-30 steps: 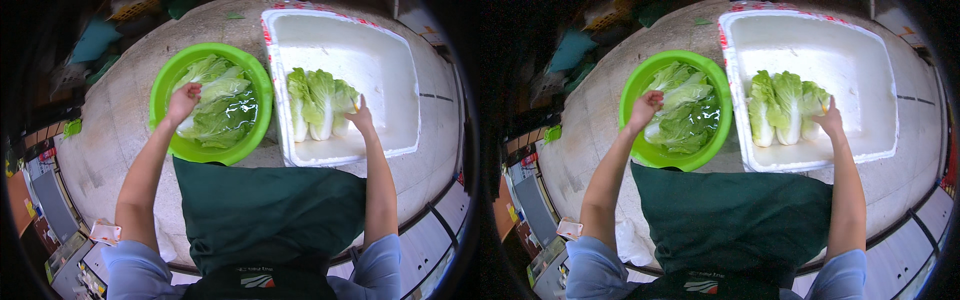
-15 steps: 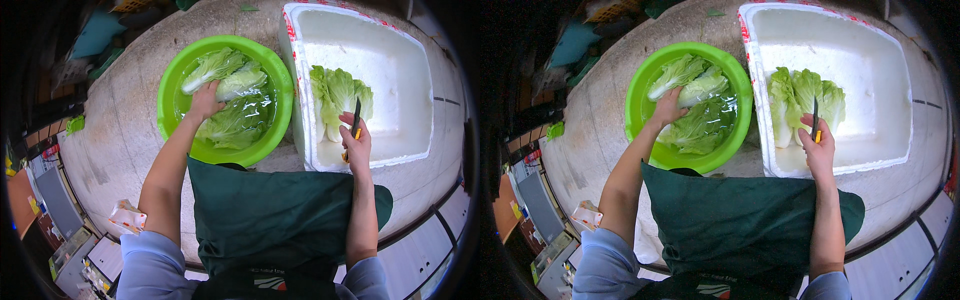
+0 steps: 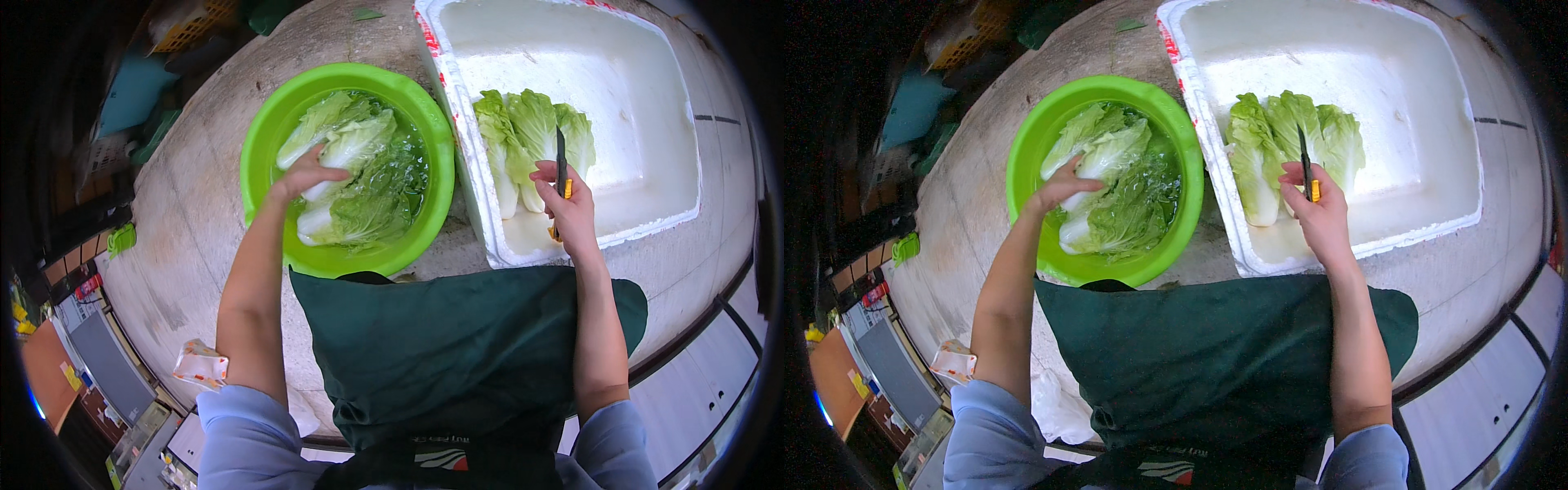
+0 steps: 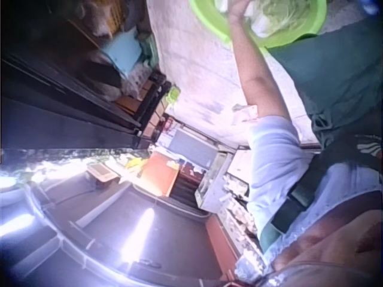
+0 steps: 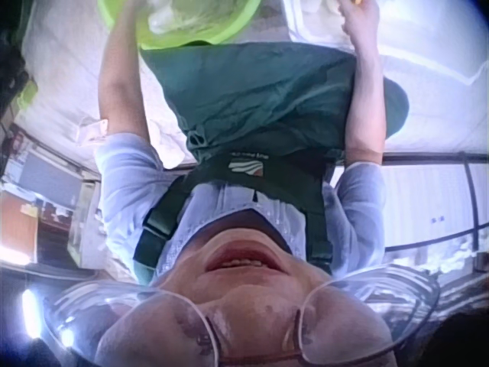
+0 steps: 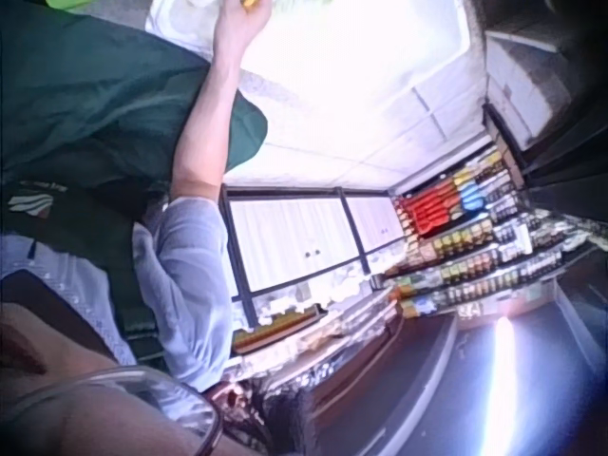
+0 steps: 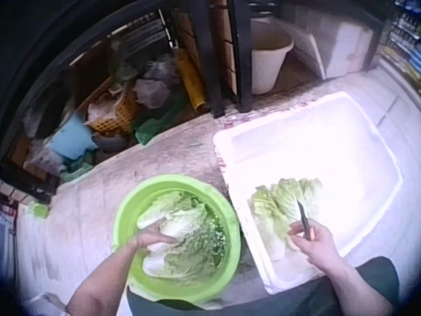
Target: The person washes napa cabbage and leafy greens in a green basin of water, then uses a knife to trim the ends before placing them into a white styrofoam container. The person also arranges the vegetables on a display shelf.
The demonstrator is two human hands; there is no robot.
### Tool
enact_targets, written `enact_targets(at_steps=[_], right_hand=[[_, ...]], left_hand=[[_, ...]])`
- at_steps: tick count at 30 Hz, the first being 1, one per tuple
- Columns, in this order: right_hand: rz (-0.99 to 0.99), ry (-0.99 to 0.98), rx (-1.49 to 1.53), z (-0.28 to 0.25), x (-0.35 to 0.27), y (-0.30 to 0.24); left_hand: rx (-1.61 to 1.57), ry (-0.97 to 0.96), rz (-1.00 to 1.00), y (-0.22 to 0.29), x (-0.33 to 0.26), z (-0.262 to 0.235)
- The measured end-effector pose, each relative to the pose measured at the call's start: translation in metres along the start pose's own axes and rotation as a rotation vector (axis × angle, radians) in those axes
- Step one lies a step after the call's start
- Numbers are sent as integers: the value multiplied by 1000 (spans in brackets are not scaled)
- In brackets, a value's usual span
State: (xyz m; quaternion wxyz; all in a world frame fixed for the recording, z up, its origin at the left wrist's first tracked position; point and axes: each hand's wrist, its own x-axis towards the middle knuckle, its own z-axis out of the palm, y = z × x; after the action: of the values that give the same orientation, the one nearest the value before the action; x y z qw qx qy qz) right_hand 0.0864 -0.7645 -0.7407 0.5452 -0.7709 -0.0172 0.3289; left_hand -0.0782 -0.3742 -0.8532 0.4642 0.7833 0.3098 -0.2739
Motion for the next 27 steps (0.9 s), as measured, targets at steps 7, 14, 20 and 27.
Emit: enact_targets(at_steps=[7, 14, 20, 27], right_hand=[[-26, -23, 24, 2, 1, 0], [-36, -13, 49, -9, 6, 0], [-54, 12, 136, -20, 6, -13], [-18, 80, 258, -33, 14, -22]], left_hand=[[27, 196, -56, -10, 0, 23], [58, 62, -134, 3, -10, 0], [-358, -121, -215, 56, -74, -30], [-324, -132, -196, 91, -121, -42]])
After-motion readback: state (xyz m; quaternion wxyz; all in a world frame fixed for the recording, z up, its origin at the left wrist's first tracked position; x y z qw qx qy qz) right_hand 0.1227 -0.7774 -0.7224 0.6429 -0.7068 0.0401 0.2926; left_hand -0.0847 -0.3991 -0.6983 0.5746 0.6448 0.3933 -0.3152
